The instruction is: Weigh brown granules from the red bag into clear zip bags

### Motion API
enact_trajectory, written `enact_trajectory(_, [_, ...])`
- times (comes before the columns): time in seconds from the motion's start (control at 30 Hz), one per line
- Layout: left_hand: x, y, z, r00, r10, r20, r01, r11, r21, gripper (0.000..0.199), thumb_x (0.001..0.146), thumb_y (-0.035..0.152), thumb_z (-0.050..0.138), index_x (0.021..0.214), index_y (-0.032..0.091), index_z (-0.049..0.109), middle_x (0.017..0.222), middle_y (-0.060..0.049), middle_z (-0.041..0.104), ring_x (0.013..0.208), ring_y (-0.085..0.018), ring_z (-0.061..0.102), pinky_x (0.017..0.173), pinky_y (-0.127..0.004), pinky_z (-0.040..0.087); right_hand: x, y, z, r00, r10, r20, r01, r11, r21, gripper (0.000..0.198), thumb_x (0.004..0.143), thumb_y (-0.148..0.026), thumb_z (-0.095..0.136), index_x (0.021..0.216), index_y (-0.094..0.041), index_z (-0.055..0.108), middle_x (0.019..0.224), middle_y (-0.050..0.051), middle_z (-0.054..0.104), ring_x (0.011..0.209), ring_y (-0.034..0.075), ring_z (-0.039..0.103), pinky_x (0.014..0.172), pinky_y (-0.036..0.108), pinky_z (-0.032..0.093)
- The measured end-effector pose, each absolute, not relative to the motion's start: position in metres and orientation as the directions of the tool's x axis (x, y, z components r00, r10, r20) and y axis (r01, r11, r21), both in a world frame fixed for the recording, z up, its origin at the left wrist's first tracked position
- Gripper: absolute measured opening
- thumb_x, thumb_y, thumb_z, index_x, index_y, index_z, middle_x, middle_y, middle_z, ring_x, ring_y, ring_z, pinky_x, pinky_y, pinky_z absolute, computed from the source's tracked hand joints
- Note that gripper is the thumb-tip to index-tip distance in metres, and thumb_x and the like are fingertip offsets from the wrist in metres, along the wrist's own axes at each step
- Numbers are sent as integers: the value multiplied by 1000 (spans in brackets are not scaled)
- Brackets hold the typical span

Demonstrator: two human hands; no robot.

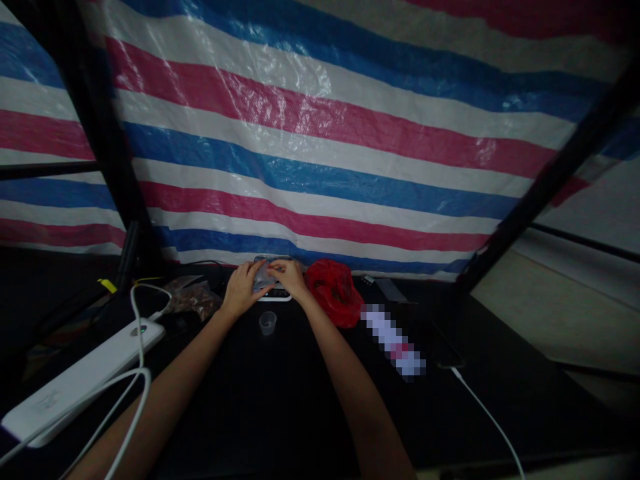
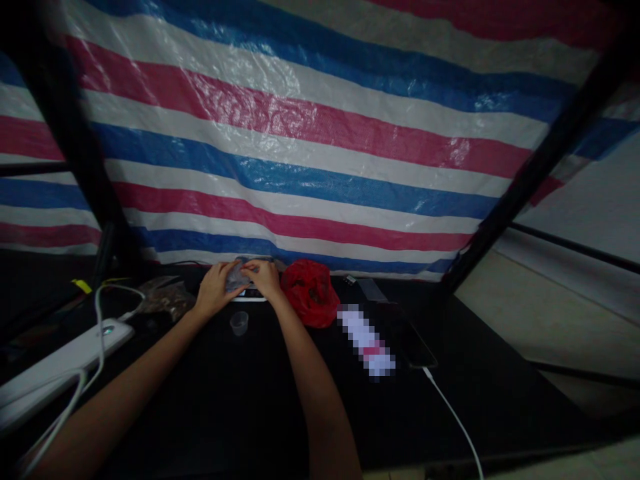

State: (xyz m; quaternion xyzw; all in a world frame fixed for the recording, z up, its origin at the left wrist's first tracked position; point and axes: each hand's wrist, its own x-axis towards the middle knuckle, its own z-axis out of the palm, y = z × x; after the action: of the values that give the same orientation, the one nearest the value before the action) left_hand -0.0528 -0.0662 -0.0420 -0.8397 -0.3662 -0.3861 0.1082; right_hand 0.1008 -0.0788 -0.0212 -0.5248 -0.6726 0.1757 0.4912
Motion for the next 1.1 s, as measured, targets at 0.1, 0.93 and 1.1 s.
enact_trajectory(0.1, [-54, -66, -46, 435, 550, 713, 679, -721, 142, 64, 73, 55, 49, 124, 18, 37, 105, -9, 56, 93, -21, 55, 77, -28, 43, 100, -81, -20, -32, 886, 462, 533, 406, -742, 15, 73, -24, 57, 84, -20, 66, 78, 1, 68, 71, 13, 62, 66, 22, 45])
enact_trajectory(0.93, [-49, -71, -39, 515, 502, 695, 607, -786, 119, 55, 81, 46, 43, 126, 16, 34, 114, -10, 50, 101, -22, 47, 82, -33, 38, 102, -103, 3, 54, 883, 466, 863, 193, -467, 24, 77, -35, 55, 100, -30, 59, 88, -4, 66, 79, 13, 60, 68, 21, 42])
enact_trajectory(1.1, [-53, -70, -38, 455, 526, 719, 673, -732, 110, 56, 80, 46, 43, 126, 15, 34, 114, -12, 51, 98, -24, 48, 78, -34, 38, 96, -108, 14, 30, 845, 534, 860, 251, -445, 26, 82, -43, 45, 92, -27, 62, 90, -3, 65, 79, 13, 59, 69, 22, 42])
